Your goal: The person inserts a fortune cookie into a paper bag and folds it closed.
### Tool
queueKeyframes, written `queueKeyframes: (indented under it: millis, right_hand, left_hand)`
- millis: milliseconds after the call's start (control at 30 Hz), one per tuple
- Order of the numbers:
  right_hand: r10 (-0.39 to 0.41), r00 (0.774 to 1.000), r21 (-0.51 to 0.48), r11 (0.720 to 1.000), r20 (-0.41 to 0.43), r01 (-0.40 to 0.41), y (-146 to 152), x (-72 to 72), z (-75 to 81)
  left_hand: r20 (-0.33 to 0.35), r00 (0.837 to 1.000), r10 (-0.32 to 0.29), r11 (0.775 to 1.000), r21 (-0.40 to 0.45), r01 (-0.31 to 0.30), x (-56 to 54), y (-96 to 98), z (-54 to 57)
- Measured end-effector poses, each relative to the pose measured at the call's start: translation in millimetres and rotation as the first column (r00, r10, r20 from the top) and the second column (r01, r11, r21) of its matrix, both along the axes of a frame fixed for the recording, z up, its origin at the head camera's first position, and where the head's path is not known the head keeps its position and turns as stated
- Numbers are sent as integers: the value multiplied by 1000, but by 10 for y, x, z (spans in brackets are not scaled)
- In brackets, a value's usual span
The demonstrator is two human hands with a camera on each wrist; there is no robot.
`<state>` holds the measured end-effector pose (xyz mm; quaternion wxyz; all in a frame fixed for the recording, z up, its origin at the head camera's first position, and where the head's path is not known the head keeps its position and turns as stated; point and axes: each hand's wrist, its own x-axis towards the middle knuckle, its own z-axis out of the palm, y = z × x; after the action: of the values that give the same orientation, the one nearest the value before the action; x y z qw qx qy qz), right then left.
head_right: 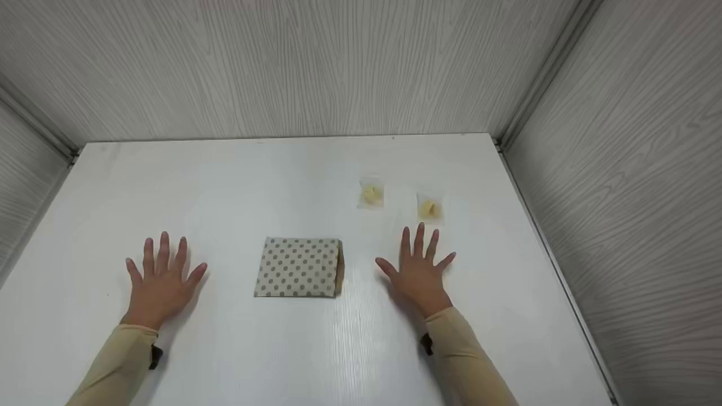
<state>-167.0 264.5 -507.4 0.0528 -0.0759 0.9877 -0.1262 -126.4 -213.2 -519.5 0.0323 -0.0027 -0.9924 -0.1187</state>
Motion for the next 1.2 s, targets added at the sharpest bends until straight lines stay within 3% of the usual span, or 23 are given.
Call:
queueKeyframes:
  millis: [133,300,400,533,667,833,1033,1200]
  right_hand:
    - [115,991,-48,992,-66,-118,2,1,-13]
    - [322,934,-161,925,-154,-345,-78,10,-7]
    - [417,891,-173,878,-180,-446,-167,40,1]
    - [501,842,-138,836,-199,-530,-289,77,1]
    - [554,804,-99,807,-215,-582,-384,90,-7]
    - [585,773,-66,785,-243,-615,-437,100,-21]
    - [595,765,-44,782,-247,-622,-450,111,-54]
    - [596,765,-38,782,-243,-622,-465,110,-71]
  left_hand:
    - [9,1000,-28,999,16,28,-46,85,32]
    - [69,990,-120,988,105,113,-164,312,105]
    - [104,969,-226,961,184,204,-228,482,124]
    - [143,926,-350,910,284,300,-294,742,118]
    - [135,897,-420,874,325,361,-366,979,90]
    - [128,876,-465,858,310,410,-439,1208,58]
    - [148,841,-521,834,297,465,-490,1431,49]
    - [184,824,-536,839,223,497,-531,1548,38]
